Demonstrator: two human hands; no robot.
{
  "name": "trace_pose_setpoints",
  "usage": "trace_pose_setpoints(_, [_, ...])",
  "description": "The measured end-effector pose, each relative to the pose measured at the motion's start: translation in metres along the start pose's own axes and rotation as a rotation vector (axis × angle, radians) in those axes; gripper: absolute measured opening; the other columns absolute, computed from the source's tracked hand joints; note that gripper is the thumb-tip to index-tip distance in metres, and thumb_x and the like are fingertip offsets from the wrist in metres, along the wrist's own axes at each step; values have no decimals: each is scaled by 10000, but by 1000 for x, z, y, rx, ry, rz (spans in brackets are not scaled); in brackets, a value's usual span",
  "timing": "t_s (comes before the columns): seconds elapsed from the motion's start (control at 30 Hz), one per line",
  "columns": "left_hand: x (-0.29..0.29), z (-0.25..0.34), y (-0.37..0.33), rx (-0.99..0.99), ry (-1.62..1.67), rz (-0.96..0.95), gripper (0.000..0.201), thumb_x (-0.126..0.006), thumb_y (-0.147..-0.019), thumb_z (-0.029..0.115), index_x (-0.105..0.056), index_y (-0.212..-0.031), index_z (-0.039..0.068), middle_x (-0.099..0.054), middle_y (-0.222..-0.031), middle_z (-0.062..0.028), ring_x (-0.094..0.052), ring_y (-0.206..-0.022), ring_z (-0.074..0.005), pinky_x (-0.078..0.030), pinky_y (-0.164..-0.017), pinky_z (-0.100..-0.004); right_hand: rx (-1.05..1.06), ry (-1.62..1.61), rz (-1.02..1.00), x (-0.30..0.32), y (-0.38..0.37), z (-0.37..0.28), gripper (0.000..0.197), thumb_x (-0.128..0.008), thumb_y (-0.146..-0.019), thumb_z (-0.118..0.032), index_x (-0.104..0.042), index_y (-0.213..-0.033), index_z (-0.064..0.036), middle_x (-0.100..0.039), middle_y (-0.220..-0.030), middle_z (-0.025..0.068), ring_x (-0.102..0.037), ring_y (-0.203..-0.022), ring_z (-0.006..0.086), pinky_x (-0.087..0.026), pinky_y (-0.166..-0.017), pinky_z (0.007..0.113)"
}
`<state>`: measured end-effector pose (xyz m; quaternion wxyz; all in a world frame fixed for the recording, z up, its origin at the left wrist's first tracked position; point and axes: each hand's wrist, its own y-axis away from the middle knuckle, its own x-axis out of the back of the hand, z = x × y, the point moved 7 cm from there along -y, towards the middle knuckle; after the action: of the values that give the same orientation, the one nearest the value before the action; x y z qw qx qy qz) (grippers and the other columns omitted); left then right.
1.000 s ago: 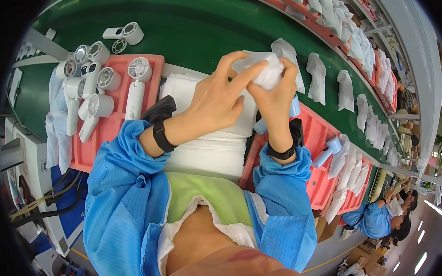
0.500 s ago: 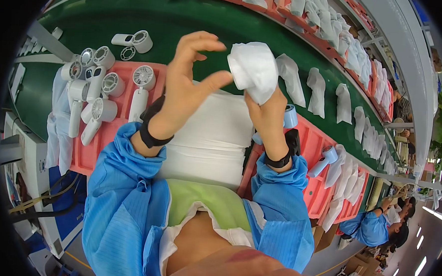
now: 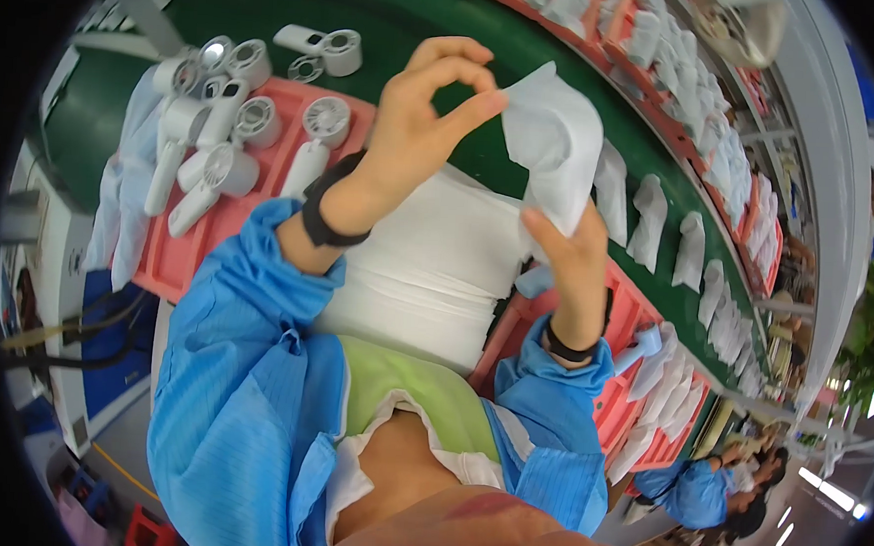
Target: The person packages handheld fans by hand, picking up each fan, wrapping it in a foam sheet, and placing the wrapped fan into a pink tray.
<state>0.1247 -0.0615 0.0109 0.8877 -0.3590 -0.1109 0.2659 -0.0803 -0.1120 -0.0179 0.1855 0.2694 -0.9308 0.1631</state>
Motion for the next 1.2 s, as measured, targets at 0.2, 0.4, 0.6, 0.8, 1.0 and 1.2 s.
trace_pose_setpoints(0.2, [-62, -24, 38, 20, -313, -327, 194, -745, -724, 229, -634, -851, 134, -603, -898, -79, -615, -861, -305, -492, -692, -401, -15, 510, 144, 45, -67, 107, 502, -664, -862, -248, -509, -1267, 6, -623, -1082, 139, -605, -969, 242, -464, -832, 338])
trace_pose_setpoints(0.4, [-117, -42, 132, 83, -461, -876, 300, -735, -740, 269, -623, -947, 84, -586, -908, -122, -622, -847, -299, -502, -718, -424, -89, 1371, -55, -3, -101, 117, 578, -624, -876, -383, -497, -1256, 33, -591, -1122, 288, -604, -997, 381, -472, -847, 442])
trace_pose_setpoints(0.6, [-94, -57, 145, -58, 249, -60, 298, -710, -771, 268, -638, -993, 84, -631, -979, -126, -633, -869, -235, -513, -788, -362, 107, 835, -251, -169, -94, -56, 663, -520, -879, -559, -533, -1197, 22, -669, -964, 235, -659, -886, 390, -518, -755, 469])
trace_pose_setpoints(0.8, [-119, -63, 166, -981, 224, -1237, 232, -663, -821, 285, -665, -963, 102, -656, -1027, -124, -631, -929, -202, -502, -833, -351, 100, 758, -412, -265, -111, -21, 662, -704, -728, -488, -567, -1111, 34, -687, -938, 190, -679, -859, 339, -537, -746, 416])
trace_pose_setpoints(1.0, [-106, -82, 140, 291, 150, -198, 228, -686, -804, 307, -693, -822, 80, -685, -901, -127, -652, -866, -255, -515, -771, -354, 306, 151, -421, -151, -93, -54, 687, -831, -606, -290, -585, -1166, 25, -669, -975, 124, -655, -857, 199, -519, -762, 320])
trace_pose_setpoints(1.2, [-91, -52, 80, 399, -12, -739, 151, -738, -797, 189, -670, -826, 58, -659, -822, -69, -619, -713, -160, -477, -629, -299, 217, -227, 233, 62, -20, -70, 679, -796, -580, -151, -552, -1188, 27, -603, -1079, 100, -603, -951, 194, -485, -852, 316])
